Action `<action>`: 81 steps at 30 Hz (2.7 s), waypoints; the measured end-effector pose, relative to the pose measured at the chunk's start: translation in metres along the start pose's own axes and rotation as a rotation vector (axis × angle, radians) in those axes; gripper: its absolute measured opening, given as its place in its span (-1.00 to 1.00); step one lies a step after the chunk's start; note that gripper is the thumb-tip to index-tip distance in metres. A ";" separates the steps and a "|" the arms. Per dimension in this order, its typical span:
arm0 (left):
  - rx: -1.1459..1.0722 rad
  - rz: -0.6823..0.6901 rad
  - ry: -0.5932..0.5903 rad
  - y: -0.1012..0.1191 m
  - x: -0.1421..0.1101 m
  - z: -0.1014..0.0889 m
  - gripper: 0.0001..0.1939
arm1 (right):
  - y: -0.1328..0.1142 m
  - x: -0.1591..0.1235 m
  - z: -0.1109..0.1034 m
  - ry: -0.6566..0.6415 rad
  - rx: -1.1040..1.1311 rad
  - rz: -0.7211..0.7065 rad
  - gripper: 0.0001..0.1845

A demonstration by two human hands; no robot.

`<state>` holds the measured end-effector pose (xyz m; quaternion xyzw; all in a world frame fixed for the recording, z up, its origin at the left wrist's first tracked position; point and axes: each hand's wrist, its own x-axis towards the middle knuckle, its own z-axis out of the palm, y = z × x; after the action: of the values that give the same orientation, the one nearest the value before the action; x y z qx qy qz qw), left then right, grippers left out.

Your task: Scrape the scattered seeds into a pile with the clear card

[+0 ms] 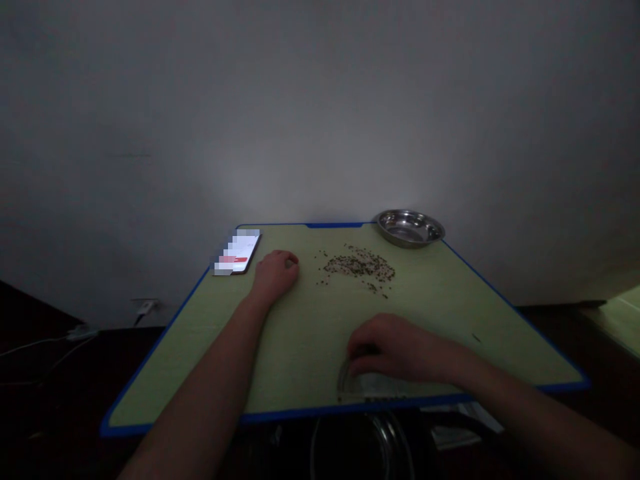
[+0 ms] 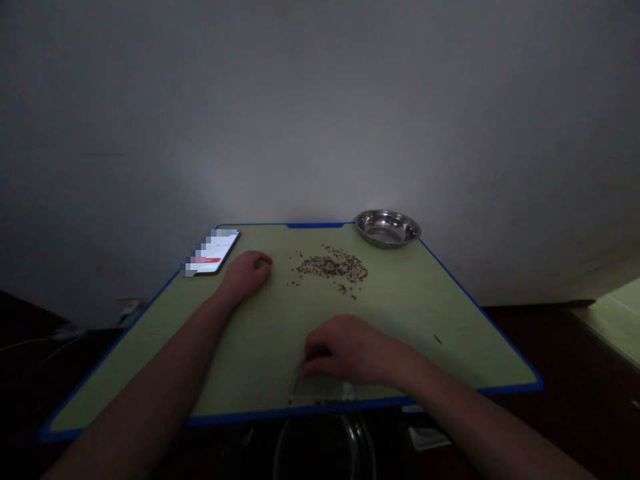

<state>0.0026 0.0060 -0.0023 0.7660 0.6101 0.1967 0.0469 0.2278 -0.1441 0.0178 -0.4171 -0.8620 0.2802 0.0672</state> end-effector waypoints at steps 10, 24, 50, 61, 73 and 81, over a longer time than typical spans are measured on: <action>-0.002 0.002 0.013 0.000 -0.001 0.000 -0.68 | -0.004 0.002 0.000 -0.033 0.004 -0.046 -0.80; -0.008 0.010 0.017 -0.001 -0.001 0.001 -0.69 | -0.008 -0.004 -0.006 -0.079 0.132 -0.040 -0.82; -0.035 0.003 0.013 -0.007 0.000 0.003 -0.70 | 0.149 -0.017 -0.069 0.528 -0.114 0.528 -0.65; -0.033 0.005 0.010 -0.008 -0.002 0.001 -0.71 | 0.100 0.030 -0.057 0.439 -0.132 0.415 -0.76; -0.029 0.014 0.016 -0.008 -0.001 0.000 -0.71 | 0.094 0.007 -0.057 0.441 0.109 0.334 -0.71; -0.036 0.019 0.013 -0.010 -0.001 0.000 -0.72 | 0.117 -0.002 -0.061 0.505 -0.024 0.361 -0.71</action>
<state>-0.0066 0.0075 -0.0056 0.7695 0.5996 0.2132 0.0546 0.3301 -0.0622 0.0059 -0.6208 -0.7331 0.1648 0.2235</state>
